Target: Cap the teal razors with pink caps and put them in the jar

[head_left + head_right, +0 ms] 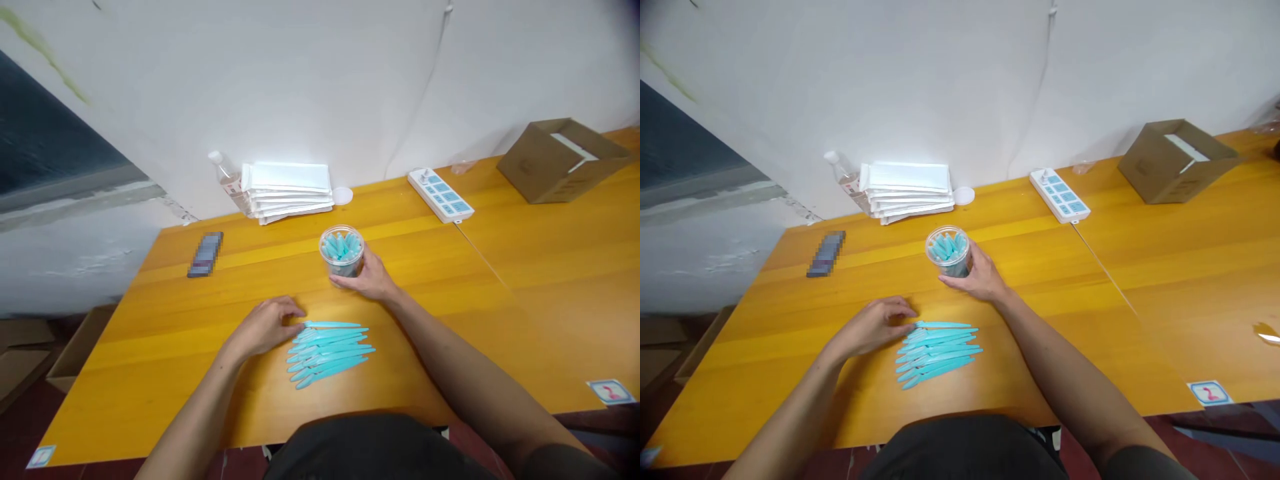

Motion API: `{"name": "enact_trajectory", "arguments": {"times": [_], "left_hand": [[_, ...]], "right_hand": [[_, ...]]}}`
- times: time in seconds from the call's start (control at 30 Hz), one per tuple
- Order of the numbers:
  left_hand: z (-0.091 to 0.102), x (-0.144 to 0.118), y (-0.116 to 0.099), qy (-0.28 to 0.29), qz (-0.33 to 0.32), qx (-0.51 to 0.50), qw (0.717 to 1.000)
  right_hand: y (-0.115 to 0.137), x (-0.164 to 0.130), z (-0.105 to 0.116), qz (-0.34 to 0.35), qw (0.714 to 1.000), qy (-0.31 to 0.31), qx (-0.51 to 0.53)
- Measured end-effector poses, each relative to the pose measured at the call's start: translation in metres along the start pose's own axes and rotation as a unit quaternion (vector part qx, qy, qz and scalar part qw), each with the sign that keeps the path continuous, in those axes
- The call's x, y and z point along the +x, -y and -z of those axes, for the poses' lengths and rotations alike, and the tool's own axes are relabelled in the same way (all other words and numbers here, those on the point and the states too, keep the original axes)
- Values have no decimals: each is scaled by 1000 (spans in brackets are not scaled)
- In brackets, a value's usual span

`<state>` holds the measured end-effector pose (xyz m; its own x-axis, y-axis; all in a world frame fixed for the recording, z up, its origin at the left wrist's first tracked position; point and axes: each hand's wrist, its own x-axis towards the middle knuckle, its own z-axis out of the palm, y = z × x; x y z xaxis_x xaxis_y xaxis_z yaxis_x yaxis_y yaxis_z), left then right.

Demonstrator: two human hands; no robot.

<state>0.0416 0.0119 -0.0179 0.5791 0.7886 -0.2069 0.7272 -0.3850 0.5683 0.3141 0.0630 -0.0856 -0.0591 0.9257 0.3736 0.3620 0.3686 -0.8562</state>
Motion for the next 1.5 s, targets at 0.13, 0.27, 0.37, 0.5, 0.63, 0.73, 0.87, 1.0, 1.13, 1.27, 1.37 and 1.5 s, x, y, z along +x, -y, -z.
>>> {"name": "enact_trajectory", "arguments": {"times": [0.13,0.27,0.37,0.5,0.63,0.73,0.87,1.0,1.13,1.27,1.37,1.5], "left_hand": [[-19,-3,12,-18,16,-9,1000],[-17,-5,12,-31,20,-44,998],[11,-10,5,-130,-5,-75,989],[81,-15,-27,-313,-44,-92,944],[134,5,-73,-410,-96,3,907],[132,44,-93,-309,-135,104,936],[99,87,-95,-132,-178,190,956],[77,67,-76,-233,-146,109,955],[47,16,-41,-165,-67,11,984],[0,-9,-11,16,-8,4,1000],[-21,-12,-2,4,19,-12,1000],[-25,-15,-1,-29,20,-33,999]], "right_hand": [[0,-1,0,-14,1000,1,-9],[1,-1,-1,-18,1000,-1,8],[2,0,-1,-10,1000,0,22],[2,0,-1,-5,1000,2,22],[2,0,0,-5,1000,5,22],[4,0,0,3,1000,4,25],[7,1,1,10,1000,7,18],[6,1,2,6,1000,11,27],[2,1,0,2,1000,3,25],[0,0,-1,7,1000,-4,13],[-1,-1,-2,0,1000,-7,7],[0,-1,-3,2,1000,-8,11]]}}
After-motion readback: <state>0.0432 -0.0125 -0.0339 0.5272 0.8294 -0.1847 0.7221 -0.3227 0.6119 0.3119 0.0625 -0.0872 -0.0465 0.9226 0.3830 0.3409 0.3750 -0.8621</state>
